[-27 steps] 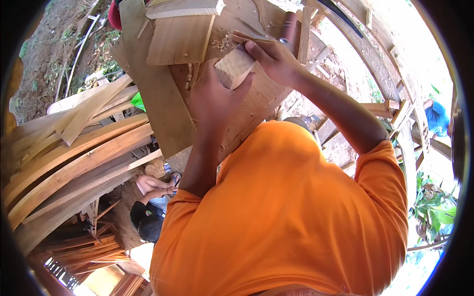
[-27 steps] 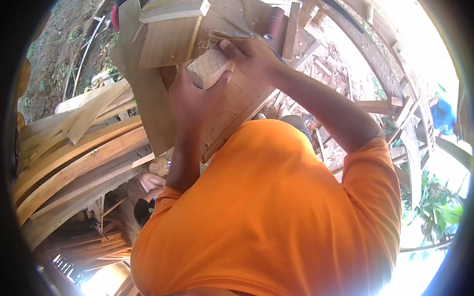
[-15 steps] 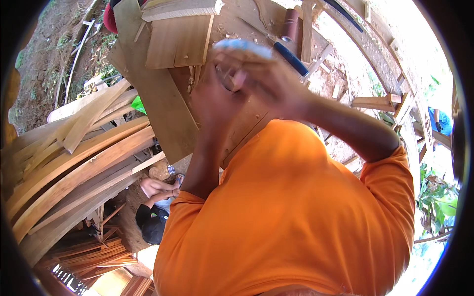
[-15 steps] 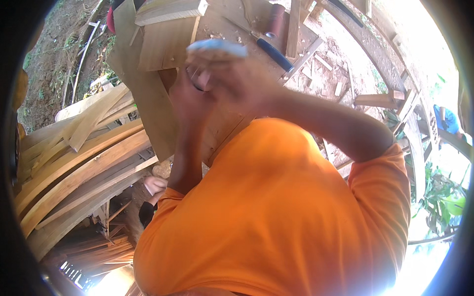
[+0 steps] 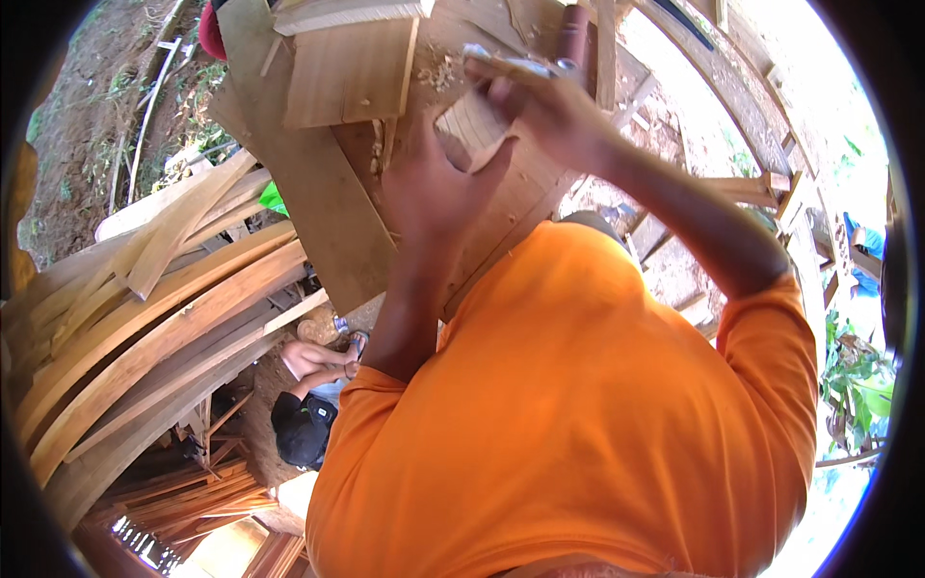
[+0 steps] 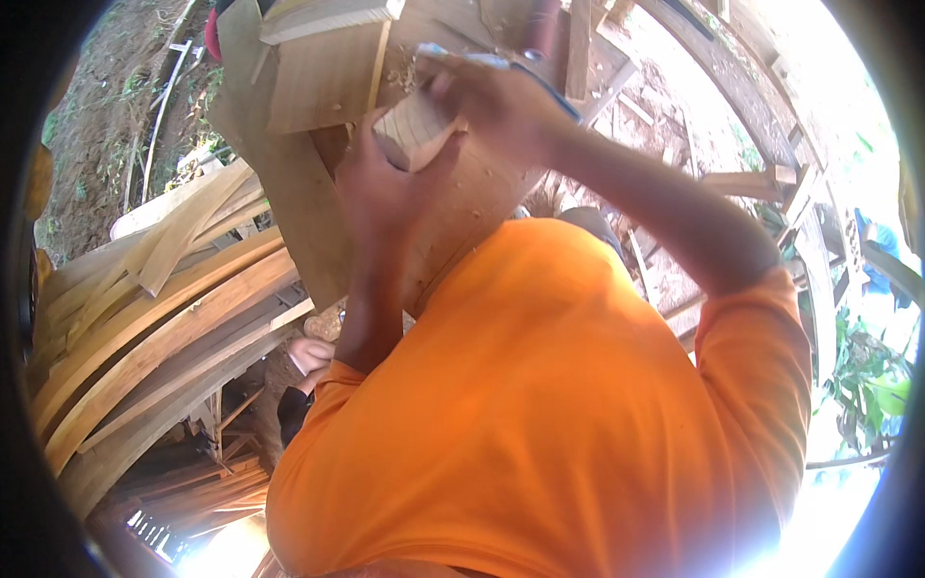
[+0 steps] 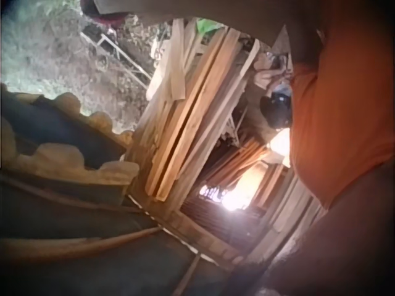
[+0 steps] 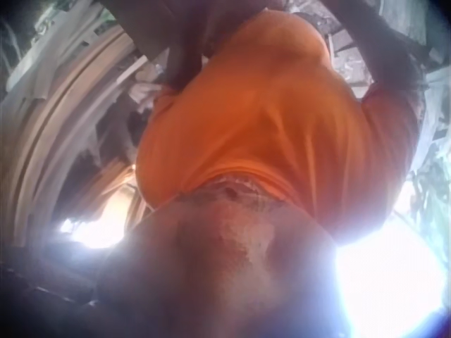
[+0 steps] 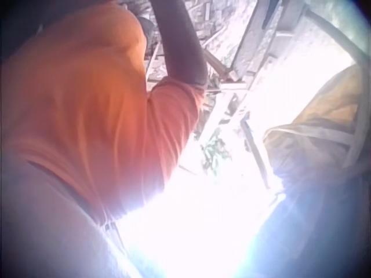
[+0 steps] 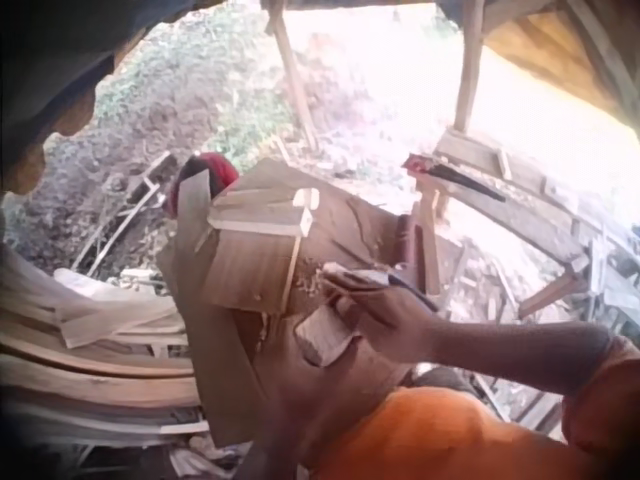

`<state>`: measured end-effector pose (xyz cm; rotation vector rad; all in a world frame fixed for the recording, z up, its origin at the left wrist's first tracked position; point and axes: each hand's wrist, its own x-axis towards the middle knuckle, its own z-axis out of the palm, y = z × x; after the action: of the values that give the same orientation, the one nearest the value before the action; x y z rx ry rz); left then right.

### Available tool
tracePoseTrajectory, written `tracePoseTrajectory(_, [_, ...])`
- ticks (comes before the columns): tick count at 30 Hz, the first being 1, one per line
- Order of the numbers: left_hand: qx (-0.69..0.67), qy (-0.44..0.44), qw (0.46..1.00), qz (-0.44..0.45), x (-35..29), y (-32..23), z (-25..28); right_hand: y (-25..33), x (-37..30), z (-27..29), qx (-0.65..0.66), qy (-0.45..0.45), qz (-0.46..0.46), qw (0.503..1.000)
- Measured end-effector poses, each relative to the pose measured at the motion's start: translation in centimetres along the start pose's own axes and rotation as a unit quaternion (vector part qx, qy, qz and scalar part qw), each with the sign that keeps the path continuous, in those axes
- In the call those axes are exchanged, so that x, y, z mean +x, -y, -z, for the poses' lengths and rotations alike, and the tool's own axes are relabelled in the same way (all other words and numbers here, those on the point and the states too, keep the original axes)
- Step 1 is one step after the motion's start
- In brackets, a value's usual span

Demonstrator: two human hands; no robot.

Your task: The person sands the surfaces and curved edges of a wooden block by hand using a piece of sandpaper.

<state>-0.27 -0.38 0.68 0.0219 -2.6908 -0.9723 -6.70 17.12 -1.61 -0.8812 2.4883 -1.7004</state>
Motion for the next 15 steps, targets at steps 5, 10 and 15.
tracePoseTrajectory(5, [-0.010,-0.074,0.991,-0.107,-0.5,2.5,-1.2,3.6,-1.5,-1.9,-0.041,0.003,0.133,0.990])
tracePoseTrajectory(10, [-0.071,-0.030,0.997,-0.011,0.1,1.2,-0.9,2.5,-1.7,-0.8,-0.165,-0.026,0.043,0.985])
tracePoseTrajectory(15, [-0.059,-0.048,0.997,-0.012,-0.4,1.1,-1.1,1.0,-1.5,0.5,-0.026,0.012,0.018,0.999])
